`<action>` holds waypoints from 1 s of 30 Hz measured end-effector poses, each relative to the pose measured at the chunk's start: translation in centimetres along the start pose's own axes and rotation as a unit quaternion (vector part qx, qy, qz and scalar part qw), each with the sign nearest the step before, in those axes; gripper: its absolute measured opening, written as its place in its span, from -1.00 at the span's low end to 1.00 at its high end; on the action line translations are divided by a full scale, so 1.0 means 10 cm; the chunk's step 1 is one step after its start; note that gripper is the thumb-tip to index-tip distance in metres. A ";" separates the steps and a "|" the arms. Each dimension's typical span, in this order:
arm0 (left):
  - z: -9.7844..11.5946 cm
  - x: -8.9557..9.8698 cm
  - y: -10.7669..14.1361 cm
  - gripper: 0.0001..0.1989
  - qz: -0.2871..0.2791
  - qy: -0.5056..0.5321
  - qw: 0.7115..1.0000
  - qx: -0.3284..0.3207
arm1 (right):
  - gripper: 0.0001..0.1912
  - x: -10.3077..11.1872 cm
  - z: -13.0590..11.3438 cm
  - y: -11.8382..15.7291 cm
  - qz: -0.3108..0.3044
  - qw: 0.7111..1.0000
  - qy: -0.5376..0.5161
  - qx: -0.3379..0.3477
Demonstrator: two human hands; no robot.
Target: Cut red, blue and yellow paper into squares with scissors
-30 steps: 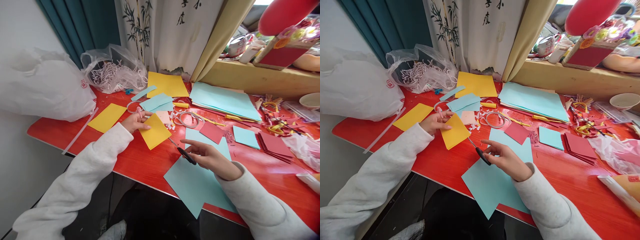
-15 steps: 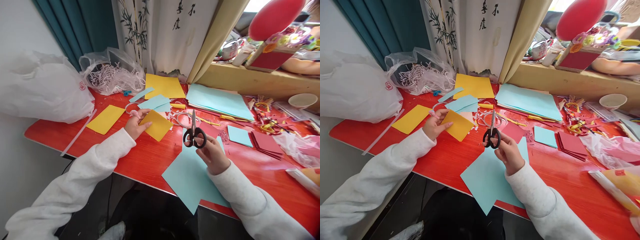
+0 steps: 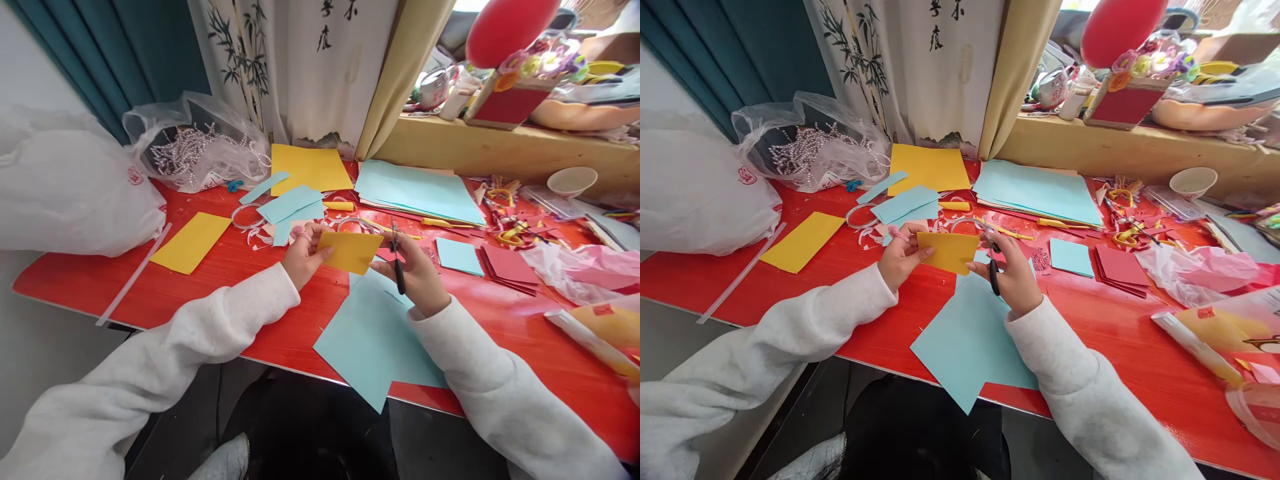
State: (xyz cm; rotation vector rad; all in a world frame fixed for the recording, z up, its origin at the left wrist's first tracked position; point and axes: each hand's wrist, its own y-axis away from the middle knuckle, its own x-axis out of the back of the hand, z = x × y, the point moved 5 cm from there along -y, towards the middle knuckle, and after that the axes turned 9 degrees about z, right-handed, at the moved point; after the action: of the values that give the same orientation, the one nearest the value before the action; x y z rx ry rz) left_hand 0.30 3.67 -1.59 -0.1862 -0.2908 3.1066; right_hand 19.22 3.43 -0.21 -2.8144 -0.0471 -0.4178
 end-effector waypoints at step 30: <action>-0.02 -0.13 0.11 -0.67 -0.019 0.039 0.991 0.123 | -0.67 -0.15 -0.02 0.10 0.055 0.979 -0.173 -0.096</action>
State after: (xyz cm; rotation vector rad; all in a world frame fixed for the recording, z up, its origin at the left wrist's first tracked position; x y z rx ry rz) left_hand 1.64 2.56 -1.87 -0.2903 0.0902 3.0511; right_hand 17.77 2.41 -0.72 -3.0284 0.0806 0.1038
